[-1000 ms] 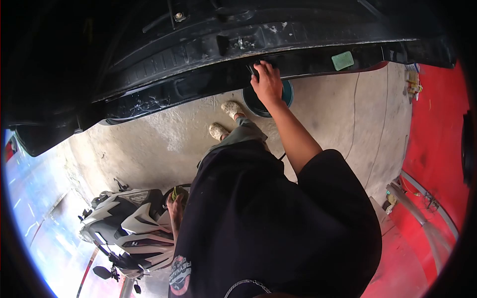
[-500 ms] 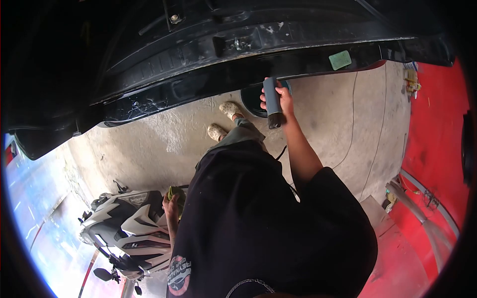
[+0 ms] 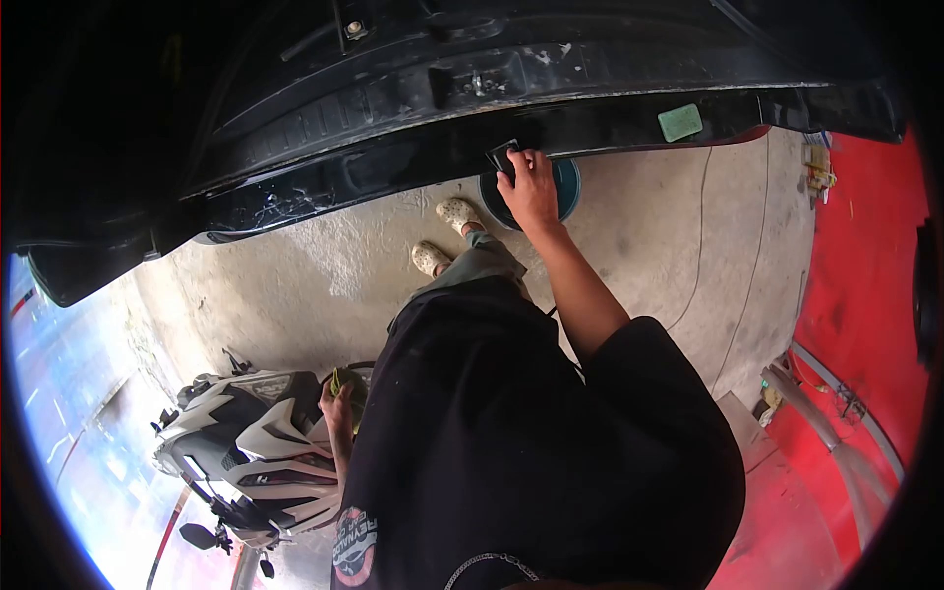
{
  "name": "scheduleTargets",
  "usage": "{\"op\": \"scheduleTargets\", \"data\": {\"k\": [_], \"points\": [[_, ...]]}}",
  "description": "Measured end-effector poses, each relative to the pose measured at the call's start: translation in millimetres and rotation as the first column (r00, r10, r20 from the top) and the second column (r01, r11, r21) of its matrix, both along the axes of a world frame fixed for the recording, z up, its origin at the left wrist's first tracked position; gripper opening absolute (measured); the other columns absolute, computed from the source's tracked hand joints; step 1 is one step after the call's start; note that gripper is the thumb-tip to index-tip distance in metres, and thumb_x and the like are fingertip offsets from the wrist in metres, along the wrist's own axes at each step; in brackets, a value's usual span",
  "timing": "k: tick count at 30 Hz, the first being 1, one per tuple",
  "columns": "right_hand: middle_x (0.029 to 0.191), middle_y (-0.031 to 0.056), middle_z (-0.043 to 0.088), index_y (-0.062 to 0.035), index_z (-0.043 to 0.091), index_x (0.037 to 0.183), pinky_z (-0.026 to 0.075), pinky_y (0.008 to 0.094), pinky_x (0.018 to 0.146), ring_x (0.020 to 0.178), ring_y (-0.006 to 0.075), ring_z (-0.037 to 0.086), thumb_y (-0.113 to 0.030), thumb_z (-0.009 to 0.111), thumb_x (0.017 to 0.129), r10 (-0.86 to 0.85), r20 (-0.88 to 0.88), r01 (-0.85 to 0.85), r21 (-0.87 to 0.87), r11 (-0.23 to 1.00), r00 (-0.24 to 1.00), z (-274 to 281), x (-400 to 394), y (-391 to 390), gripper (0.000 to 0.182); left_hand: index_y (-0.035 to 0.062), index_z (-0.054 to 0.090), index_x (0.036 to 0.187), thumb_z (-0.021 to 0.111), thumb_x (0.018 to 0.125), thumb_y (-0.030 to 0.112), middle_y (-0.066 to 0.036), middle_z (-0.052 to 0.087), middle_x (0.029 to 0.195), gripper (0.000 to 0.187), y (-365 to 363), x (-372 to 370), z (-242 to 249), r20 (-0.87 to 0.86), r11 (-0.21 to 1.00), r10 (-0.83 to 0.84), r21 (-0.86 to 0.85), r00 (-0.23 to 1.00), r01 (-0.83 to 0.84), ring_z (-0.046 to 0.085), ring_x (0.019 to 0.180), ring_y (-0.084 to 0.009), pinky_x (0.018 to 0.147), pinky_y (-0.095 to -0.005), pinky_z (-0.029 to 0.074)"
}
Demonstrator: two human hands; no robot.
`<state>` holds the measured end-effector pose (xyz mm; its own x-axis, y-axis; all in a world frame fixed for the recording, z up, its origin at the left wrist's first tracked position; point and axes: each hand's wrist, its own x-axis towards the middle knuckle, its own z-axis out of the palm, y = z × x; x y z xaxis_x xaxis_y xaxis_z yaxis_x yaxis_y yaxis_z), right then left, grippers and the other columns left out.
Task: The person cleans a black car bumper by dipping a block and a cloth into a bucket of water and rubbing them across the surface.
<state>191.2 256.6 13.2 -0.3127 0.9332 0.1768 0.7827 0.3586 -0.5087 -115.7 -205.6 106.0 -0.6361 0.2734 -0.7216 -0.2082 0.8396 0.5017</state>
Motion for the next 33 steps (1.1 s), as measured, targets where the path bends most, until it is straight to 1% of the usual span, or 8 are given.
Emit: {"op": "scheduleTargets", "data": {"k": [5, 8, 15, 19, 20, 23, 30, 33], "points": [[0.109, 0.0144, 0.057, -0.009, 0.062, 0.12, 0.05, 0.044, 0.089, 0.103, 0.0342, 0.057, -0.016, 0.079, 0.078, -0.021, -0.006, 0.021, 0.053, 0.998, 1.0, 3, -10, 11, 0.045, -0.0022, 0.064, 0.122, 0.073, 0.084, 0.016, -0.008, 0.07, 0.101, 0.043, -28, -1, -16, 0.049, 0.999, -0.035, 0.04, 0.998, 0.033, 0.065, 0.088, -0.0173, 0.082, -0.0316, 0.052], [0.107, 0.0144, 0.057, -0.007, 0.062, 0.121, 0.047, 0.0444, 0.089, 0.1, 0.0346, 0.056, -0.014, 0.079, 0.079, -0.016, -0.072, 0.019, 0.047, 0.999, 0.997, -4, 2, -5, 0.046, -0.0023, 0.064, 0.123, 0.073, 0.083, 0.016, -0.008, 0.07, 0.101, 0.045, -11, 8, -2, 0.0, 0.999, -0.035, 0.012, 0.999, 0.035, 0.065, 0.089, -0.0174, 0.082, -0.0315, 0.052], [0.111, 0.0122, 0.058, -0.0108, 0.061, 0.122, 0.05, 0.0453, 0.085, 0.102, 0.0346, 0.056, -0.018, 0.078, 0.08, -0.006, 0.023, 0.004, 0.108, 0.994, 1.0, -3, -9, 23, 0.045, -0.0014, 0.063, 0.124, 0.073, 0.083, 0.016, -0.008, 0.07, 0.101, 0.046, -20, 3, -22, 0.052, 0.998, -0.022, 0.057, 0.998, 0.019, 0.065, 0.089, -0.0181, 0.083, -0.0316, 0.052], [0.111, 0.0121, 0.058, -0.0112, 0.061, 0.121, 0.05, 0.0459, 0.086, 0.103, 0.0351, 0.056, -0.018, 0.076, 0.082, -0.038, 0.007, 0.037, 0.094, 0.995, 0.999, -2, -6, 14, 0.042, -0.0003, 0.064, 0.125, 0.072, 0.084, 0.016, -0.008, 0.07, 0.101, 0.045, 2, 0, -2, 0.016, 0.998, -0.063, 0.006, 0.998, 0.063, 0.065, 0.089, -0.0174, 0.083, -0.0309, 0.052], [0.112, 0.0125, 0.057, -0.0117, 0.061, 0.12, 0.05, 0.0462, 0.086, 0.103, 0.0353, 0.056, -0.018, 0.077, 0.082, -0.07, 0.015, 0.07, 0.008, 0.998, 0.997, 4, -2, 3, 0.042, -0.0001, 0.064, 0.124, 0.072, 0.084, 0.016, -0.008, 0.07, 0.101, 0.044, 9, 2, 6, 0.007, 0.998, -0.053, -0.02, 0.999, 0.053, 0.065, 0.089, -0.0171, 0.083, -0.0307, 0.052], [0.113, 0.0133, 0.056, -0.0122, 0.061, 0.12, 0.05, 0.0462, 0.085, 0.102, 0.0353, 0.056, -0.019, 0.077, 0.082, -0.066, 0.029, 0.066, 0.028, 0.997, 0.997, -2, 3, -3, 0.042, 0.0004, 0.064, 0.124, 0.072, 0.085, 0.015, -0.007, 0.071, 0.101, 0.042, 2, -4, -4, 0.042, 1.0, 0.009, 0.021, 0.999, -0.01, 0.065, 0.088, -0.0163, 0.082, -0.0305, 0.052], [0.112, 0.0147, 0.055, -0.011, 0.061, 0.119, 0.05, 0.0468, 0.086, 0.101, 0.0363, 0.056, -0.018, 0.077, 0.081, -0.04, -0.009, 0.04, 0.081, 0.996, 0.999, 1, -19, 23, 0.042, -0.001, 0.063, 0.125, 0.074, 0.083, 0.014, -0.007, 0.07, 0.102, 0.046, -4, -8, -12, 0.059, 0.998, -0.051, 0.024, 0.997, 0.05, 0.066, 0.089, -0.0166, 0.082, -0.0306, 0.053], [0.108, 0.015, 0.058, -0.0067, 0.06, 0.119, 0.048, 0.046, 0.09, 0.101, 0.0358, 0.055, -0.014, 0.078, 0.081, -0.084, -0.029, 0.084, -0.023, 0.996, 0.996, 3, -10, 0, 0.043, -0.0012, 0.063, 0.125, 0.074, 0.083, 0.014, -0.008, 0.07, 0.103, 0.046, -7, -6, -14, 0.067, 0.999, -0.001, 0.034, 0.998, -0.001, 0.066, 0.089, -0.0168, 0.082, -0.0306, 0.053]]}}
